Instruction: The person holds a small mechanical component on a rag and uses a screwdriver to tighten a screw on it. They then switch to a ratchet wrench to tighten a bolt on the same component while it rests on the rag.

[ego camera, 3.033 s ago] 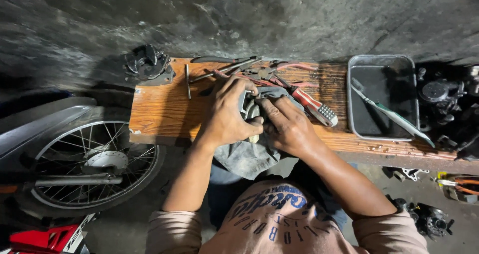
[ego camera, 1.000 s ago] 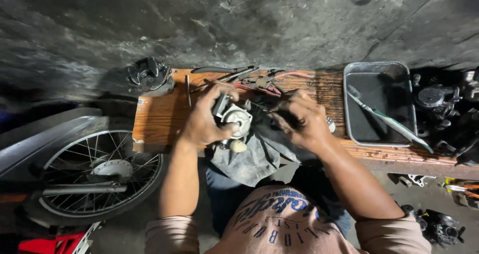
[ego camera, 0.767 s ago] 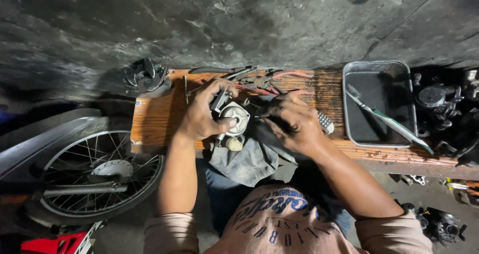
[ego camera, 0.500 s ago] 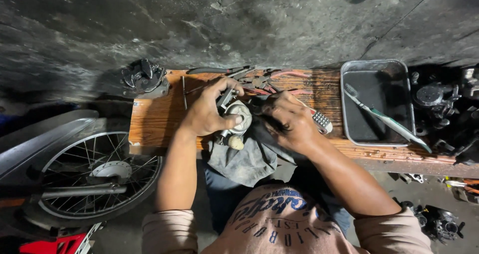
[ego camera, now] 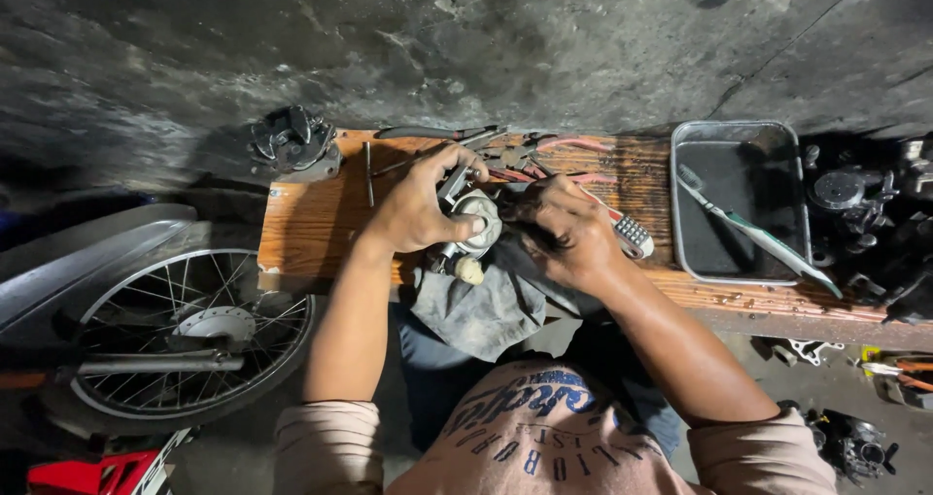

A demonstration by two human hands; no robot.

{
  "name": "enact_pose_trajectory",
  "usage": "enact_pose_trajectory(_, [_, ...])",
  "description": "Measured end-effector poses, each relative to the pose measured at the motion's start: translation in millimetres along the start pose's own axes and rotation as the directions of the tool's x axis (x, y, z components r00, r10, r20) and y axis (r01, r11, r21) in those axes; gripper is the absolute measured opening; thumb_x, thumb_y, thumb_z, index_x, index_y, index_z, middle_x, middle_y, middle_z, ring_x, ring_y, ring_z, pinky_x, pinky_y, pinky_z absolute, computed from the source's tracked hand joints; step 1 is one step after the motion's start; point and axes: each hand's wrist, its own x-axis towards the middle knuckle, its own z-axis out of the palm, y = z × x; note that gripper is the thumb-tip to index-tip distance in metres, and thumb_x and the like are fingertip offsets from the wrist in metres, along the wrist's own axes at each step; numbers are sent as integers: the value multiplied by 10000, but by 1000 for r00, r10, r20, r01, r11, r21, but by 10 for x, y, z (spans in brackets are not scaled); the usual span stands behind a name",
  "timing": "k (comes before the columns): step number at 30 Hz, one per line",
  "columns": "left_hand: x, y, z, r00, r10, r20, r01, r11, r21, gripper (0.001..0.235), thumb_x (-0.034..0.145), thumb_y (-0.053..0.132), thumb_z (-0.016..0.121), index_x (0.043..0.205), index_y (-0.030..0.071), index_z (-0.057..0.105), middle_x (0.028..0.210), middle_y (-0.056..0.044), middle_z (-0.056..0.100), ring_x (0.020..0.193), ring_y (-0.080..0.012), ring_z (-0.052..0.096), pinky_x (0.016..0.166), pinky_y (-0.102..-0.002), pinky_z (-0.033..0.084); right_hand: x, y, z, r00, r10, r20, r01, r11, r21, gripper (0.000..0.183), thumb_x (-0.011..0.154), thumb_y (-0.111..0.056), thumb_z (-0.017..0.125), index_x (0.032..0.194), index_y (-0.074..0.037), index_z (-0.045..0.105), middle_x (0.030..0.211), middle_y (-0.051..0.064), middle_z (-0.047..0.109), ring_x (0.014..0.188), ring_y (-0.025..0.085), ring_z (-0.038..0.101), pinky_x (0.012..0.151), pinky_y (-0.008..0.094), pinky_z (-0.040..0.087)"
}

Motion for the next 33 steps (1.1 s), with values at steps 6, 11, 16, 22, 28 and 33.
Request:
enact_pose_trajectory(6, [-27,-57,-4,998,-55,23,57,994,-94,601,623,243,911,1117,-2,673,987,-113,682,983,-187,623,947,-334,495,178,-193,-11,999,34,-6,-34,998,45,126,947,-99,723,891,13,734,768,158,644,719,378,664,683,388,553])
enact_pose_trajectory(11, [-3,122,51,1000,-22,6,23,987,-161,597,638,280,920,1112,23,664,979,-65,658,978,-140,605,904,-291,502,250,-232,-79,999,33,-11,-32,990,138,151,954,-107,714,858,5,744,789,165,674,727,379,670,709,427,561])
enact_pose_trajectory(16, [2,49,151,1000,9,-13,-11,974,-226,575,670,290,912,1118,23,668,969,-56,658,963,-126,605,867,-270,511,267,-229,-128,998,60,6,-60,992,109,164,978,-113,691,863,-7,740,802,158,693,724,363,685,704,407,551])
enact_pose_trajectory(22, [20,-24,156,998,3,-64,-18,973,-231,591,650,315,920,1123,51,686,969,-52,661,942,-121,624,852,-255,529,226,-136,-111,997,71,11,-72,992,107,68,919,-42,763,908,19,734,812,173,696,734,378,693,723,427,558])
enact_pose_trajectory(28, [-9,-4,200,995,17,-97,-40,970,-241,586,662,261,925,1147,50,673,974,-65,674,942,-114,630,859,-273,547,174,-169,-183,998,67,6,-67,996,64,71,923,-64,769,949,1,755,845,153,715,760,359,703,707,432,554])
enact_pose_trajectory(33, [-30,-46,193,988,35,-149,-66,975,-213,514,672,232,897,1099,45,681,968,-69,675,972,-130,614,877,-301,532,-100,-156,-660,967,248,57,-204,888,-411,491,810,-120,846,1246,35,679,1070,273,604,985,543,635,818,612,515])
